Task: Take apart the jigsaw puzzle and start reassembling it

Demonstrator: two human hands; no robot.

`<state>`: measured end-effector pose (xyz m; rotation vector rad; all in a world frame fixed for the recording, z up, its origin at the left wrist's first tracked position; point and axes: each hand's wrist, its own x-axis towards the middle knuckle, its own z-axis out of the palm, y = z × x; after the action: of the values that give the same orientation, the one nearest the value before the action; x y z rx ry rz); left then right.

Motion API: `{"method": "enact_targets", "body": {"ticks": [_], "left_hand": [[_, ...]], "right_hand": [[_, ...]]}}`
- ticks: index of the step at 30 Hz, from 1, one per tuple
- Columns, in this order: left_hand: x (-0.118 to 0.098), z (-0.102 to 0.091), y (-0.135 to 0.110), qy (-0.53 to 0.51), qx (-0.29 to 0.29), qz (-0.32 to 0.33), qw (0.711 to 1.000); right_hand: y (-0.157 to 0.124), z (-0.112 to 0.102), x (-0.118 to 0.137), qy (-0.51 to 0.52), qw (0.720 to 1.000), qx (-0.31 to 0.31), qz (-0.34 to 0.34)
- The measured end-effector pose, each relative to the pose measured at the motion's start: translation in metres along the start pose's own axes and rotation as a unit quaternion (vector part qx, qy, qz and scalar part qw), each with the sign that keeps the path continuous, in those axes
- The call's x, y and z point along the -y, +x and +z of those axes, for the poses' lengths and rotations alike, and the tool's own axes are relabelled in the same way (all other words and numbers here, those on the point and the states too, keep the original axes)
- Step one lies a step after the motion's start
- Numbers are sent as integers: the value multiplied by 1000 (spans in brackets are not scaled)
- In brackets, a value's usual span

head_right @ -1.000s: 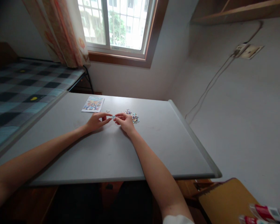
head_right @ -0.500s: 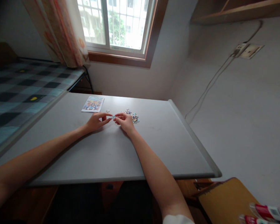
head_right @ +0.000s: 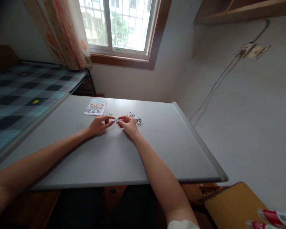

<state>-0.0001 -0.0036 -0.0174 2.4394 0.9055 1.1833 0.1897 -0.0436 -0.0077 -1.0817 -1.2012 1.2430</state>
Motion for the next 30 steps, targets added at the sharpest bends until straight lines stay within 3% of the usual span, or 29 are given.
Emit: {"method": "enact_targets", "body": {"ticks": [14, 30], "left_hand": [[0, 0, 0, -3, -1, 5, 1000], [1, 1, -1, 1, -6, 15, 1000]], "right_hand": [[4, -1, -4, -61, 997, 16, -50], [7, -2, -5, -66, 997, -9, -45]]}}
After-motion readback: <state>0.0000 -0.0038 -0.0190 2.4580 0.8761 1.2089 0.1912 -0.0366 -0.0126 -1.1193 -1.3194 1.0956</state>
